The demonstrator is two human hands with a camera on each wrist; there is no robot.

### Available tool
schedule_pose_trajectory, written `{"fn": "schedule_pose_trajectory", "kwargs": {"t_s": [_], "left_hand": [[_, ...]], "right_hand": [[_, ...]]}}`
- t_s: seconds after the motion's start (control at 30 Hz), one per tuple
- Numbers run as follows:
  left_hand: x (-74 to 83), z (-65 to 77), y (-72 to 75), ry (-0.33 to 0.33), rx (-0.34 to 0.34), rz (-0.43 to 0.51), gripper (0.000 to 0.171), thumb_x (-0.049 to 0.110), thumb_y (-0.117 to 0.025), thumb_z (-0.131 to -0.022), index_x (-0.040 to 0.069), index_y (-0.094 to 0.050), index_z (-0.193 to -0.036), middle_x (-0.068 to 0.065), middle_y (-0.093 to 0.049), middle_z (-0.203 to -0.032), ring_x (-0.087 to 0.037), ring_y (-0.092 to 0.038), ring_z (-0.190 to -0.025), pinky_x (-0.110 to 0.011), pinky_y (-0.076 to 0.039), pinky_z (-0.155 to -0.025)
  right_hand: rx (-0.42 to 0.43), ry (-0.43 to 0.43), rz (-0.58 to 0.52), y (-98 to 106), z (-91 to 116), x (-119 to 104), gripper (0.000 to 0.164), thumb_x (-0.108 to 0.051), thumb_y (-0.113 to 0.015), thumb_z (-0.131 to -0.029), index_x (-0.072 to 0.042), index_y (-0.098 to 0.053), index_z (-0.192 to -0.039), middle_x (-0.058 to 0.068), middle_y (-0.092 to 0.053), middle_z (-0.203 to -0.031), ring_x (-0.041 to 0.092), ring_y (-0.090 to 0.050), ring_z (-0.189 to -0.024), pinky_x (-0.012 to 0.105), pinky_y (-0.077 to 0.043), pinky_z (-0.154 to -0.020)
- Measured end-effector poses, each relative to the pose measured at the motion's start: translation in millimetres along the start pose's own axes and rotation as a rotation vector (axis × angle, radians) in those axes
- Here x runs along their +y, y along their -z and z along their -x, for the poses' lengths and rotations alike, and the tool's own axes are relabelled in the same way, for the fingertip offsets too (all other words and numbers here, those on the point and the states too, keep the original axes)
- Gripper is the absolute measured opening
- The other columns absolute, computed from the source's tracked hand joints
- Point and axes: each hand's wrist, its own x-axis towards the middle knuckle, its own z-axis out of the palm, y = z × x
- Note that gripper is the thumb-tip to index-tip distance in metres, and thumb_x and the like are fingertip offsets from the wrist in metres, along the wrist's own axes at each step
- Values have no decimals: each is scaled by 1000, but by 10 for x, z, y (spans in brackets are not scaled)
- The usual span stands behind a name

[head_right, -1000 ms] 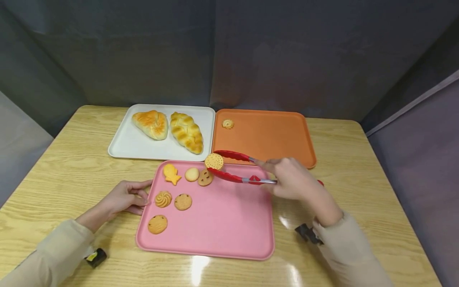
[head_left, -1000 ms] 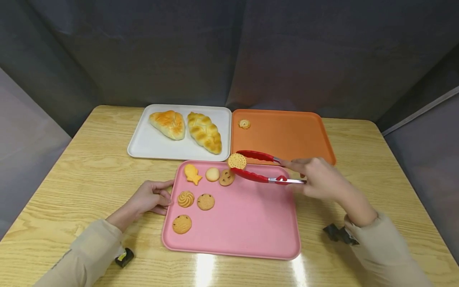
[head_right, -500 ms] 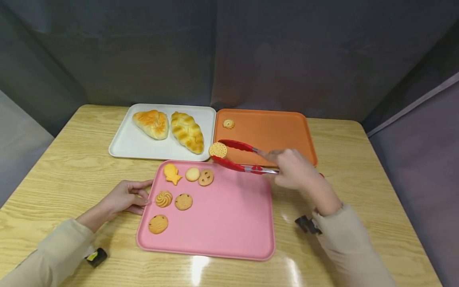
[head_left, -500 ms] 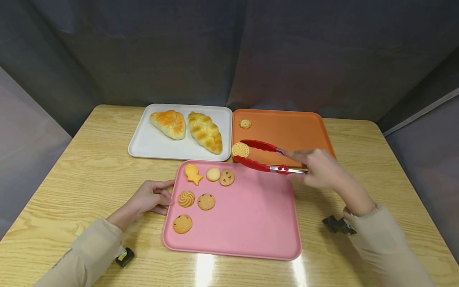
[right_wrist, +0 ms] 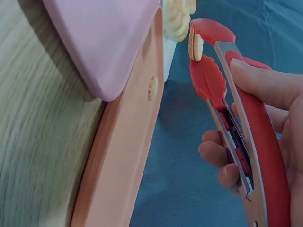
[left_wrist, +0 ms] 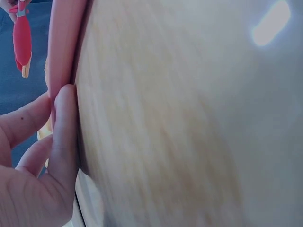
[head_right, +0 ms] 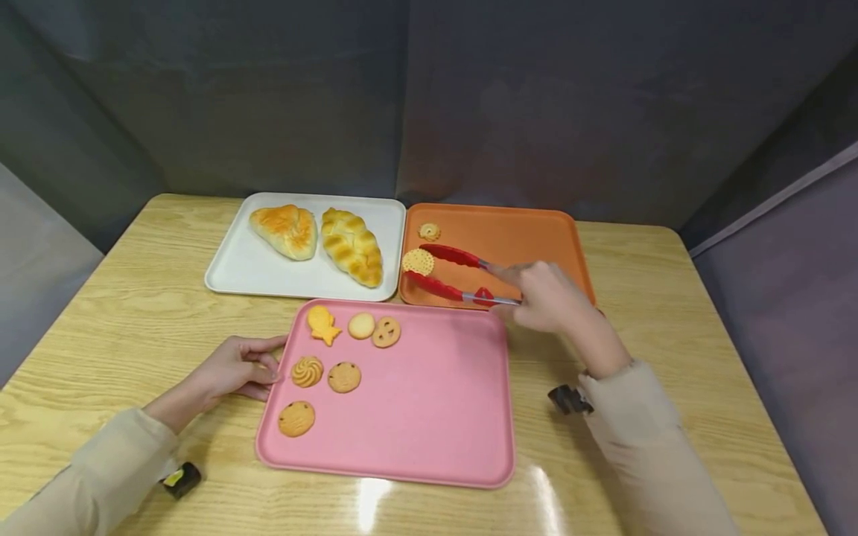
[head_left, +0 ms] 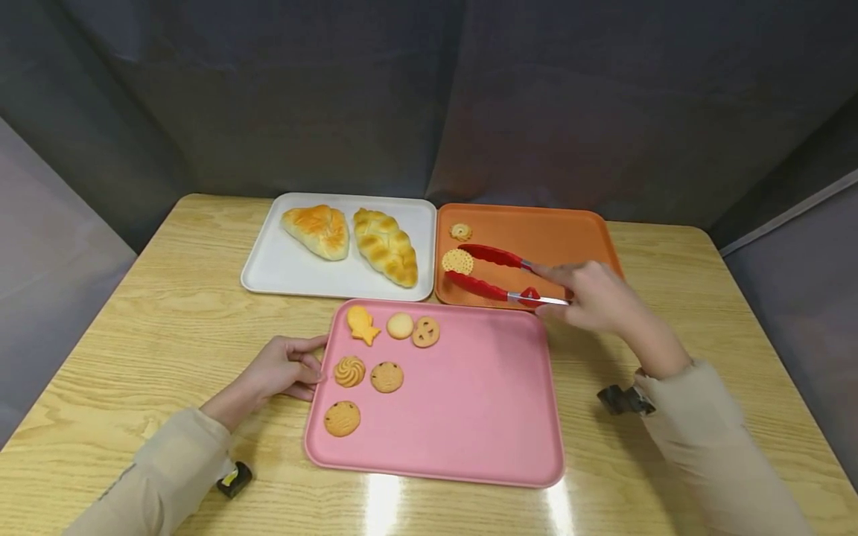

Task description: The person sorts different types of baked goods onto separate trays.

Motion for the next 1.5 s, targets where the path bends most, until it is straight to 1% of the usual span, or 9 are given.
{"fn": "schedule_pose_trajectory", "kwargs": {"t_s": [0.07,0.17,0.4,0.6,0.9,1.07,1.2,1.37,1.5], "left_hand": [[-2,-4,1,0,-1,-1,65,-13,-56,-76,-5,-34,-136,-9,-60,-73,-17,-61,-56,-38,-58,-58],[-2,-5,-1,0,-2,-2,65,-13,-57,-76,-5,-34,-136,-9,-60,-74,-17,-61,-56,-38,-58,-58],[10,7,-4,-1,0,-6,64,-11,-58,-77,-5,-34,-136,-9,-60,-75,-17,-61,-56,-38,-58,-58],[9,7,-4,-2,2,-8,64,-11,-58,-78,-5,-33,-137,-9,-60,-75,-17,-61,-57,-38,-58,-58],[13,1,-4,8,4,-1,64,-11,-58,-78,-5,-34,-136,-16,-59,-79,-17,-61,-56,-38,-58,-58],[9,-2,-3,6,2,-5,64,-12,-58,-78,-5,-33,-136,-11,-60,-76,-17,-61,-56,-37,-58,-58],[2,0,-3,5,3,-2,64,-11,-58,-77,-5,-34,-136,-15,-60,-77,-17,-61,-56,-37,-58,-58],[1,0,-3,6,4,-2,64,-11,-58,-77,-5,-34,-136,-15,-59,-78,-17,-61,-57,-38,-58,-58],[5,-3,-2,5,4,-5,65,-12,-57,-77,-5,-33,-137,-10,-60,-75,-17,-61,-57,-38,-58,-58]], "right_hand": [[-4,-16,2,-8,-28,23,56,-20,-80,-67,1,-62,-116,1,-56,-60,6,-29,-41,23,-31,-39],[-25,-44,0,-19,-73,57,57,-23,-80,-69,1,-61,-116,-3,-48,-52,7,-31,-42,24,-32,-41],[-127,-156,-11,-52,-171,120,58,-26,-75,-73,0,-57,-122,-3,-46,-48,12,-26,-41,25,-28,-38],[-160,-206,22,-102,-252,171,58,-28,-73,-75,-3,-56,-124,-2,-40,-44,14,-27,-42,26,-28,-39],[-221,-253,23,-152,-335,212,57,-28,-71,-77,-3,-55,-125,-1,-46,-48,18,-33,-46,28,-32,-44],[-251,-264,18,-184,-369,237,58,-29,-70,-78,-2,-54,-126,0,-46,-47,18,-32,-45,28,-31,-43],[-276,-289,13,-199,-390,252,60,-30,-71,-77,-2,-53,-127,1,-49,-50,19,-35,-48,28,-32,-44],[-278,-295,8,-215,-403,261,61,-32,-71,-76,-1,-54,-126,1,-55,-56,20,-41,-52,29,-36,-46],[-267,-301,13,-225,-394,270,64,-33,-71,-76,-1,-52,-127,2,-51,-52,20,-39,-50,29,-36,-46]]}}
